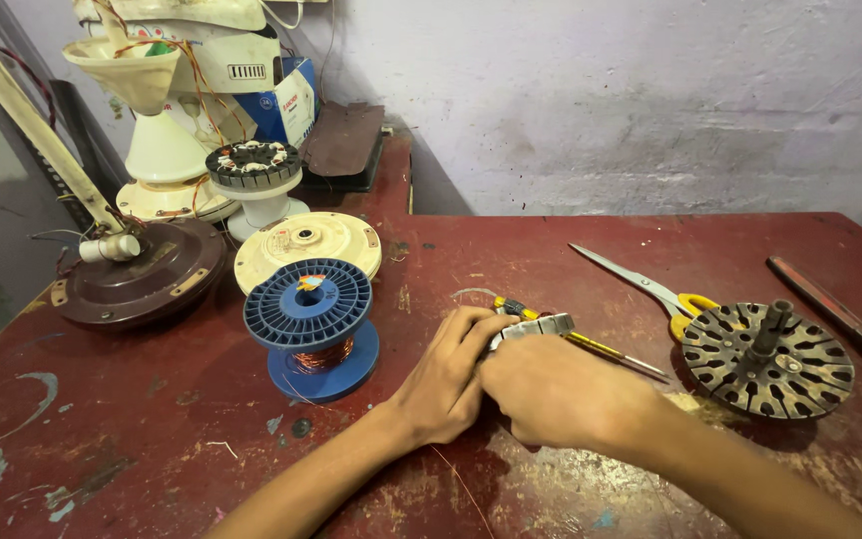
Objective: The person winds copper wire onto a motor armature held in a bench vise. They use a screwdriver to press the wire into the slots and rotate the armature to continue winding. The person repeats this process across multiple slots.
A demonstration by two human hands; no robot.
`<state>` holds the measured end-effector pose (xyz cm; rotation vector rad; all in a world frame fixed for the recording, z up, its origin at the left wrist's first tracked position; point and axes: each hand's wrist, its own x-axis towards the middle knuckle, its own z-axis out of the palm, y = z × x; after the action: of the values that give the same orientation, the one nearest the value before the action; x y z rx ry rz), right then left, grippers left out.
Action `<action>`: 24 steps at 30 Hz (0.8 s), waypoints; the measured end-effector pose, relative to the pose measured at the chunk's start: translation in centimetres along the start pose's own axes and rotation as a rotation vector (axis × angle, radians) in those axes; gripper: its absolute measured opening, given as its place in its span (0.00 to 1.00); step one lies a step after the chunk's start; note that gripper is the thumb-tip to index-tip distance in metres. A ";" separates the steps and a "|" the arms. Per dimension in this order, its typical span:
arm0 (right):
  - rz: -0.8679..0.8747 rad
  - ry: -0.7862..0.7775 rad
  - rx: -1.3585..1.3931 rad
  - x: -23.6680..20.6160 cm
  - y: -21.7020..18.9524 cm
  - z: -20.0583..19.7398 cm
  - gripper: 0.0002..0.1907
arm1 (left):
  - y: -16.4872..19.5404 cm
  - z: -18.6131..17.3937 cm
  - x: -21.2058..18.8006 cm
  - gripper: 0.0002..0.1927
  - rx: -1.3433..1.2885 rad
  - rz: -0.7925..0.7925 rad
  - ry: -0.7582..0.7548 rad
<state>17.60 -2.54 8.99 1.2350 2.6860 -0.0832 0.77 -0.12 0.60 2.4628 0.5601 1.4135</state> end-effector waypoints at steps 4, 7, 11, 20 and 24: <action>-0.106 0.060 -0.040 0.5 -0.6 2.0 0.05 | -0.2 0.1 0.0 0.23 0.012 0.000 -0.007; -0.146 -0.088 -0.119 0.7 -1.7 3.0 0.09 | -0.4 0.2 0.0 0.22 0.049 0.000 -0.010; -0.272 -0.107 -0.160 -0.1 -3.6 3.8 0.08 | -0.1 0.2 0.2 0.24 0.101 0.007 -0.014; -0.544 0.180 0.126 -2.6 -5.1 3.2 0.08 | 0.4 0.0 0.5 0.29 0.118 0.022 -0.013; -0.643 -0.090 0.162 -2.4 -4.9 2.7 0.10 | 0.5 0.0 0.5 0.30 0.133 0.026 -0.007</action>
<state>15.76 -7.89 6.66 0.3381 2.9198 -0.4351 1.06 -0.32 1.18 2.5854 0.6421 1.4192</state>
